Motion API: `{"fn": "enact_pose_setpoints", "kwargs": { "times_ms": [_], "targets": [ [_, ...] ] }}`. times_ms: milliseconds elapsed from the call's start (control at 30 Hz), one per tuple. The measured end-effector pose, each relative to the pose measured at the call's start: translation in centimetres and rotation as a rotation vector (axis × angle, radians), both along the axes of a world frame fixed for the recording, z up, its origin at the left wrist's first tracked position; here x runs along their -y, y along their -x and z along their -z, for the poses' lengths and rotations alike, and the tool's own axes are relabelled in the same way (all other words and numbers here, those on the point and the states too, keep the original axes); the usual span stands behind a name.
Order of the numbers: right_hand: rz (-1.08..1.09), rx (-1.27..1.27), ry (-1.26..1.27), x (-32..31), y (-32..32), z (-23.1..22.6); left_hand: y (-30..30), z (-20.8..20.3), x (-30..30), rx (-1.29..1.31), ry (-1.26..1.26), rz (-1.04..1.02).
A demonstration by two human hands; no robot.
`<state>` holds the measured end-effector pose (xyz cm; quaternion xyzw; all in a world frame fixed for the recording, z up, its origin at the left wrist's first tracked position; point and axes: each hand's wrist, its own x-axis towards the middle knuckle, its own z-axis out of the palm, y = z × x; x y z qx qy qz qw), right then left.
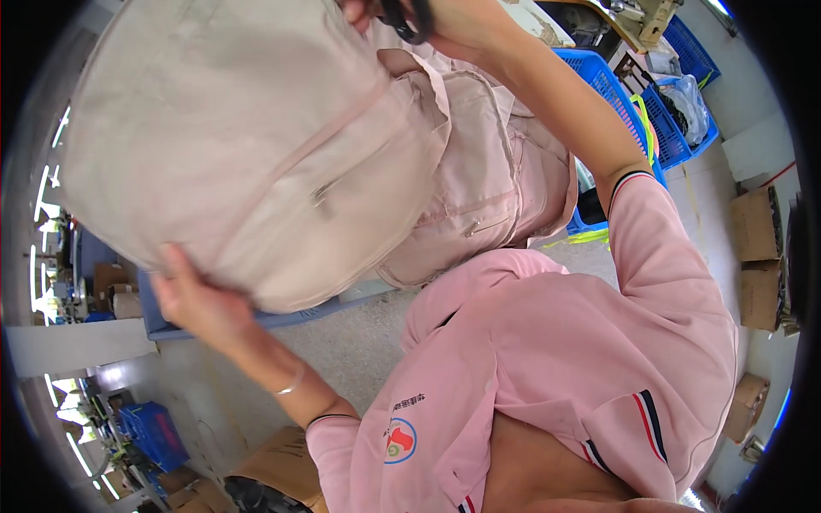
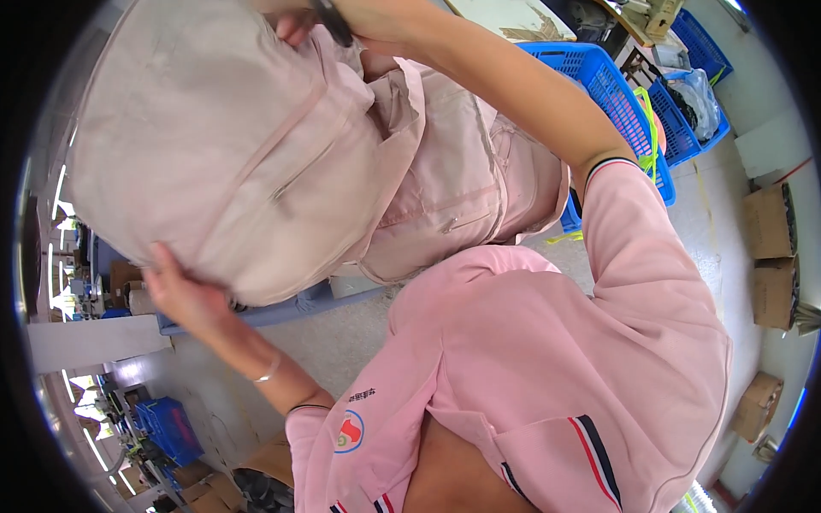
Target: Trimming excess threads from backpacks using scissors in a factory setting.
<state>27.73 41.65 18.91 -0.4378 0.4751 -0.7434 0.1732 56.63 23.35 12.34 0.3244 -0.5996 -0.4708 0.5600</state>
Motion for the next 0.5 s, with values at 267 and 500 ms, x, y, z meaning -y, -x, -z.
{"fn": "enact_pose_setpoints", "kwargs": {
  "times_ms": [267,500],
  "targets": [
    [0.394,-0.163,-0.007,-6.2,5.0,2.9,0.0,-15.3,1.9,0.708,0.605,0.583],
    [0.140,0.066,-0.298,-9.0,2.2,7.6,12.8,-7.7,-2.2,0.911,1.062,0.926]
  ]
}}
